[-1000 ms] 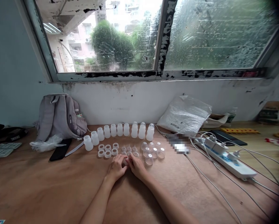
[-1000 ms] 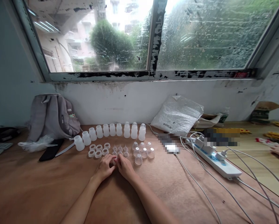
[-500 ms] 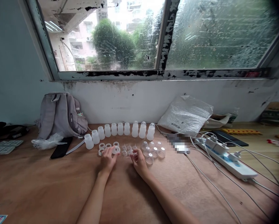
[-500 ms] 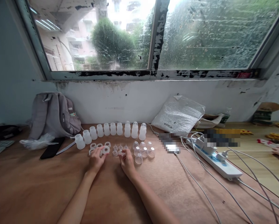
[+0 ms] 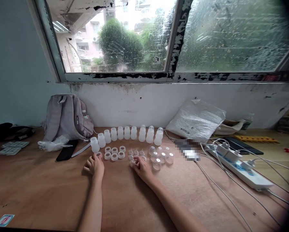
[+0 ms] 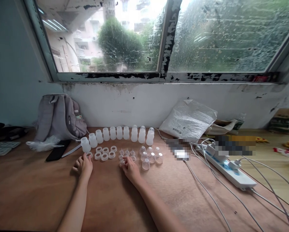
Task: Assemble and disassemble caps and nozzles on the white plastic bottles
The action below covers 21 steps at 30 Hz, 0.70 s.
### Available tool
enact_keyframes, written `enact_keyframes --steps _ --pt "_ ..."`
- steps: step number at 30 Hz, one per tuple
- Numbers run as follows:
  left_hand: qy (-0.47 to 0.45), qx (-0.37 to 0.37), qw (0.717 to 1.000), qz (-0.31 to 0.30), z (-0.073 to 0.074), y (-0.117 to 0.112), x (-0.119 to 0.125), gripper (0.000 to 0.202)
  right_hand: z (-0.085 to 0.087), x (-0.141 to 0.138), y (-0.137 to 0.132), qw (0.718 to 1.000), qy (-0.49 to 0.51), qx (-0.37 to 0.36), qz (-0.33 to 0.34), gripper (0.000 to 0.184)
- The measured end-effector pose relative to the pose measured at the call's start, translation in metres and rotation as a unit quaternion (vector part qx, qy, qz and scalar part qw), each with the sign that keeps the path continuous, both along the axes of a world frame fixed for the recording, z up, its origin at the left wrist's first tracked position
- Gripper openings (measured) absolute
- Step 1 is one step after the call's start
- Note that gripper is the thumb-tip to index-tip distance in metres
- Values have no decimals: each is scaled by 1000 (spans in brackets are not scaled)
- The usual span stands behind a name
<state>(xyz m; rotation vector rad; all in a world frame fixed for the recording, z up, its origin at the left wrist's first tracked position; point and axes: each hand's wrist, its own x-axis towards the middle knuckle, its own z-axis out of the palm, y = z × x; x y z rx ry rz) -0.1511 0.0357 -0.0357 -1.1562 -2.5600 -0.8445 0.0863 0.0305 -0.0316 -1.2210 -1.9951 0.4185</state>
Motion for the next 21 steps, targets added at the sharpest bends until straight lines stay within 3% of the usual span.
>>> enact_keyframes --steps 6,10,12,15,21 --pt "-10 53 999 -10 2 3 0 37 0 -3 2 1000 -12 -18 -14 23" --pt "18 106 988 -112 6 5 5 55 2 -5 2 999 -28 -20 -24 21" --pt "36 96 983 -153 5 6 9 67 2 -6 3 999 -31 -14 -25 20" --pt "26 55 984 -165 -3 8 12 78 1 -6 4 999 -29 -3 -24 19" --pt "23 39 980 -193 -13 12 11 67 -2 -6 3 999 -15 14 -25 20"
